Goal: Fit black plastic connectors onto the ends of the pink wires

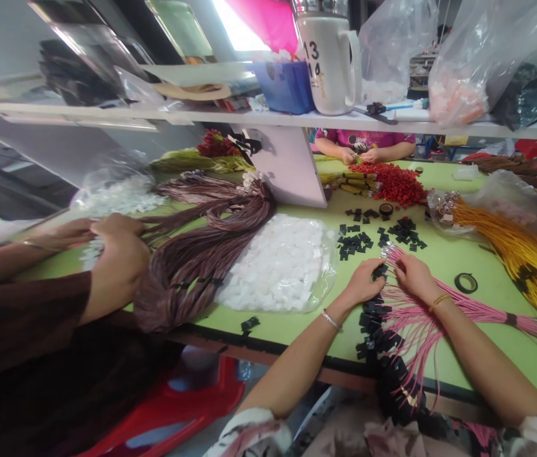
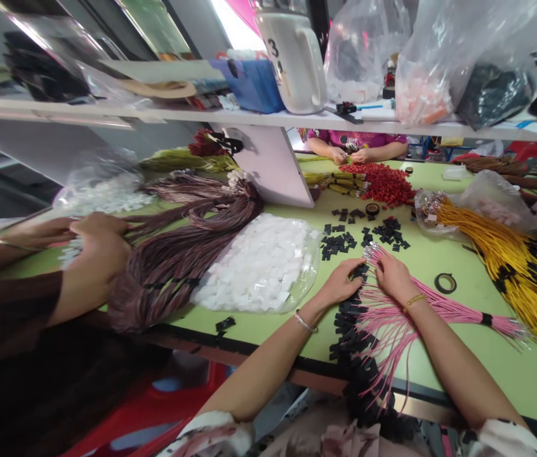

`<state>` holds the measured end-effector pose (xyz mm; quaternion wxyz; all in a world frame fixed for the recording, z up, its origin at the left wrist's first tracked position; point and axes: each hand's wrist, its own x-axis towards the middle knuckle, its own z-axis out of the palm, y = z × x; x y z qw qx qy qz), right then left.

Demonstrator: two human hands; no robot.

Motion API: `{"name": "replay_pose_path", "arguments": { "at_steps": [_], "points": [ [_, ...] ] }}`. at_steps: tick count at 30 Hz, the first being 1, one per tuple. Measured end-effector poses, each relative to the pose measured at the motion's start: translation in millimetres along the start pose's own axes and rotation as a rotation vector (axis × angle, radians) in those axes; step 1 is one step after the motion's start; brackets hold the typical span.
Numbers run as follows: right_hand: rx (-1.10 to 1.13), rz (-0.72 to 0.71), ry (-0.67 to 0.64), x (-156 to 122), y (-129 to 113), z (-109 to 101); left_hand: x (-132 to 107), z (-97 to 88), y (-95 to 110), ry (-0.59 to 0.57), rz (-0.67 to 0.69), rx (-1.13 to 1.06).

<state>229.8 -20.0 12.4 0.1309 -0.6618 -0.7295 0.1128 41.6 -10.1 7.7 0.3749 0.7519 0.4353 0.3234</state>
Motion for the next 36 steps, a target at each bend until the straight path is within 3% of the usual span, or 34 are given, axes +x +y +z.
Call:
{"name": "replay_pose_path", "arguments": {
  "at_steps": [7,12,16,19,23,29,32,36],
  "points": [
    [-0.147,-0.009,-0.070,3,-11,-2,-15,-11.9,15,-0.200,-0.046,0.287],
    [-0.231,-0.114,-0.024,-1,-14,3,-26,-20.5,18,-0.461,0.103,0.225],
    [-0.224,-0.032,0.014,-3,-12,5,-30,-25.2,15,-0.501,0.184,0.133],
    [-0.259,-0.061,0.017,-3,-11,6,-33,-27.5,15,-0.507,0.198,0.124],
    [-0.308,-0.181,-0.019,-2,-15,6,-36,-28.4,17,-0.471,0.175,0.122],
    [-0.366,-0.190,-0.099,0,-18,9,-33,-32.4,9,-0.391,0.027,-0.021],
    [-0.342,-0.201,-0.071,0,-16,11,-20,-36.0,3,-0.264,-0.057,-0.020],
    [-0.219,-0.094,-0.029,-3,-13,8,10,-36.8,-7,0.024,-0.129,0.133]
  ]
}}
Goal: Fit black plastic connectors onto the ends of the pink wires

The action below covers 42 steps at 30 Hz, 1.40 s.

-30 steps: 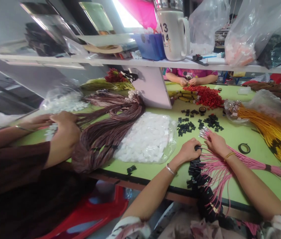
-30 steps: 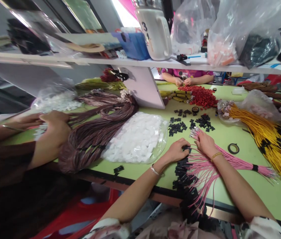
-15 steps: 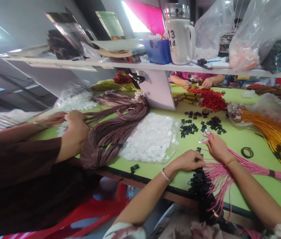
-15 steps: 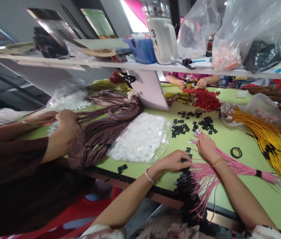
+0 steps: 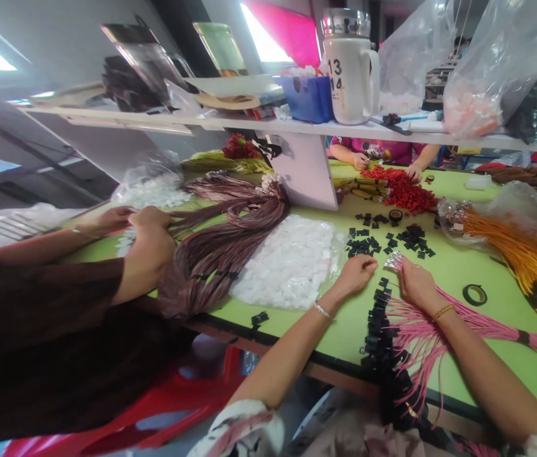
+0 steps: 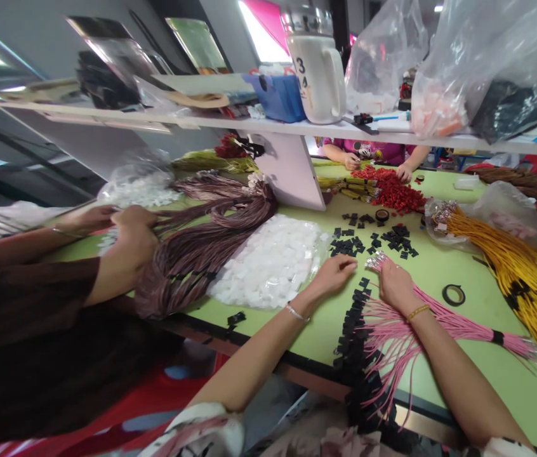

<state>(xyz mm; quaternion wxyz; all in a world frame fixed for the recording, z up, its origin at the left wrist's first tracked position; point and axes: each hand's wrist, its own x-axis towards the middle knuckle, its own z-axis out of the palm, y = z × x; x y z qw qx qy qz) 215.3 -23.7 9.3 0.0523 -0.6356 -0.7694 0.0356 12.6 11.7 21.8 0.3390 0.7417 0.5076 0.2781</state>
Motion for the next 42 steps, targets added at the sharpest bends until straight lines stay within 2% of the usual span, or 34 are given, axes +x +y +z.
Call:
{"name": "replay_pose_path", "arguments": {
  "at_steps": [1,3,7,13,16,18,20,23,27,30,35,42],
  "points": [
    [0.041,0.043,0.009,-1,2,-1,9,1.7,-2,0.074,-0.016,0.027],
    [0.136,0.101,0.028,-1,5,-4,24,6.9,-6,0.150,-0.039,0.058],
    [0.184,0.058,0.004,1,9,-8,42,18.9,-14,0.130,-0.047,0.045],
    [0.053,0.013,-0.041,6,1,-6,39,23.5,-23,0.103,-0.125,0.095],
    [0.051,-0.036,0.016,5,1,-6,33,19.9,-24,0.104,-0.166,0.142],
    [0.083,-0.020,0.061,5,4,-6,30,17.6,-24,0.124,-0.171,0.126],
    [0.164,0.035,0.084,6,10,-5,27,16.5,-22,0.142,-0.182,0.039],
    [0.385,0.094,0.146,8,20,-4,23,16.9,-18,0.137,-0.241,-0.209],
    [0.682,0.058,0.301,10,29,-4,21,17.9,-9,0.048,-0.347,-0.686],
    [0.827,0.000,0.314,11,31,-5,20,17.8,-1,-0.018,-0.403,-0.951],
    [0.998,-0.039,0.205,12,29,-4,16,21.3,9,-0.117,-0.470,-1.086],
    [1.020,0.000,0.168,9,21,-4,10,27.6,14,-0.167,-0.503,-1.130]
  ]
}}
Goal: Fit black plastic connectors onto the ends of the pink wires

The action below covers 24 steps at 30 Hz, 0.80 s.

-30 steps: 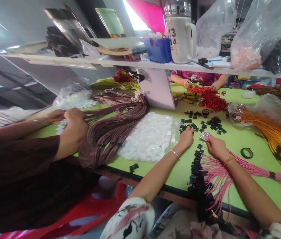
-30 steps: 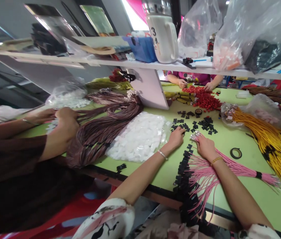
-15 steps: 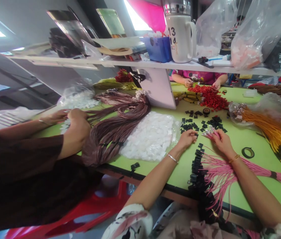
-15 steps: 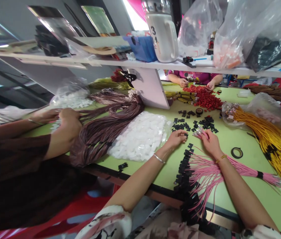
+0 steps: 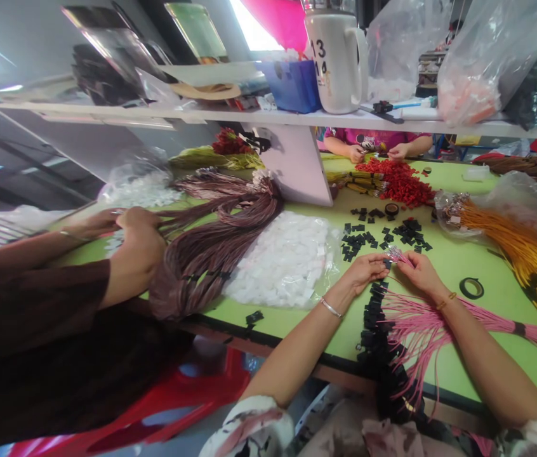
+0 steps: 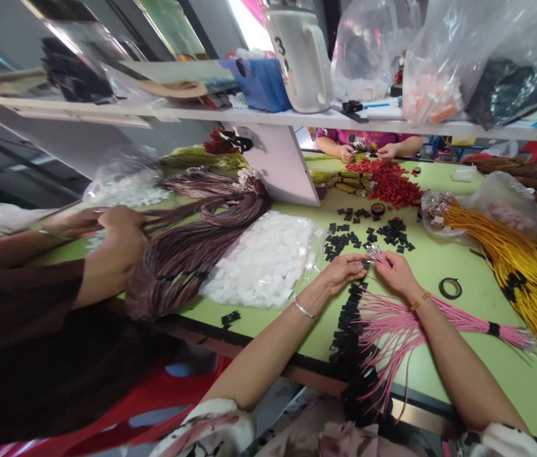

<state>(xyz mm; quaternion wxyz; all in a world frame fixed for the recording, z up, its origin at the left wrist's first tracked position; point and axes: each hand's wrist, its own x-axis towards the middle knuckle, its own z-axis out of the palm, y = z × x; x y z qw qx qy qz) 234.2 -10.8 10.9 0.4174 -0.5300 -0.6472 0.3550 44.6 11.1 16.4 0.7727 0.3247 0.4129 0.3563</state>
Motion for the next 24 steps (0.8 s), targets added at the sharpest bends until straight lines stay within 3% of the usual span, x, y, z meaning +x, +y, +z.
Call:
{"name": "replay_pose_path", "arguments": {
  "at_steps": [12,24],
  "points": [
    [-0.041,-0.022,0.051,-4.0,-2.2,1.3,-2.9,-0.4,-0.5,0.069,-0.060,-0.042],
    [-0.163,-0.117,-0.021,-7.0,-0.1,3.0,1.9,0.9,-6.7,0.119,-0.060,-0.007]
  ]
}}
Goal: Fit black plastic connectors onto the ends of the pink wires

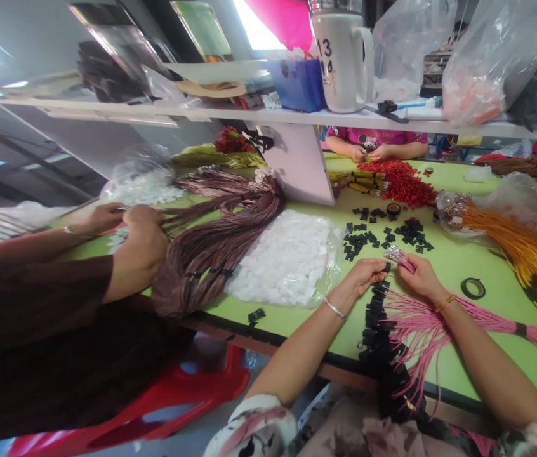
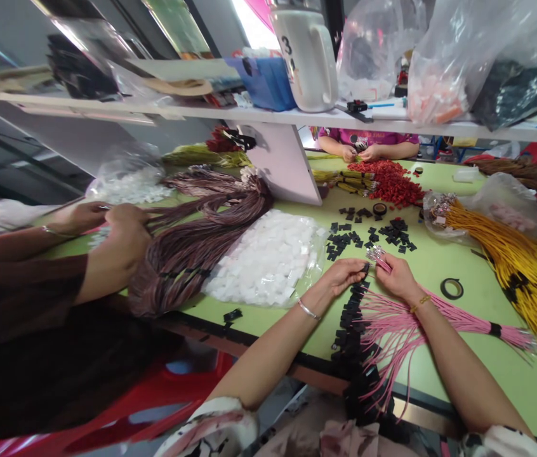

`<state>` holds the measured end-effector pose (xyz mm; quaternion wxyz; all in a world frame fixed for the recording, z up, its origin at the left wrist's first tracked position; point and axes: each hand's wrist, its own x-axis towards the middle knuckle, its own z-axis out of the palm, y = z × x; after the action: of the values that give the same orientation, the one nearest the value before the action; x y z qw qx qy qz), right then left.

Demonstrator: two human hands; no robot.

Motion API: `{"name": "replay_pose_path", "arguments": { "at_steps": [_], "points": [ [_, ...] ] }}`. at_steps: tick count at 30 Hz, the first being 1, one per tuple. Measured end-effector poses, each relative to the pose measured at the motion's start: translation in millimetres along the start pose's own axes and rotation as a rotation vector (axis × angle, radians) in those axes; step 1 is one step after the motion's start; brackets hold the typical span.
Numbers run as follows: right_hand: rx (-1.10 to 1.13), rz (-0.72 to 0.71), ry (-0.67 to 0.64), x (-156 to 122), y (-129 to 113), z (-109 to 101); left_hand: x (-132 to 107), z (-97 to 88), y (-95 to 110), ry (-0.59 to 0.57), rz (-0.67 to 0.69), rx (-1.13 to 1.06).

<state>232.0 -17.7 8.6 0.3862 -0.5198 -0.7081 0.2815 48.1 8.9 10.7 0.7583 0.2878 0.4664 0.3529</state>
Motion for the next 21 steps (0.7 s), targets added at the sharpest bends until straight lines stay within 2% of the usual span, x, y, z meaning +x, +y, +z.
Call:
{"name": "replay_pose_path", "arguments": {
  "at_steps": [6,11,19,21],
  "points": [
    [0.071,0.079,-0.036,2,4,1,3,4.5,-10,0.054,0.173,0.127],
    [0.085,0.110,-0.055,4,9,3,5,6.8,-16,0.039,0.321,0.186],
    [0.013,0.014,-0.094,1,10,4,6,8.9,-18,0.089,0.311,0.179],
    [0.008,0.000,-0.104,1,11,5,6,10.8,-21,0.083,0.342,0.219]
  ]
}}
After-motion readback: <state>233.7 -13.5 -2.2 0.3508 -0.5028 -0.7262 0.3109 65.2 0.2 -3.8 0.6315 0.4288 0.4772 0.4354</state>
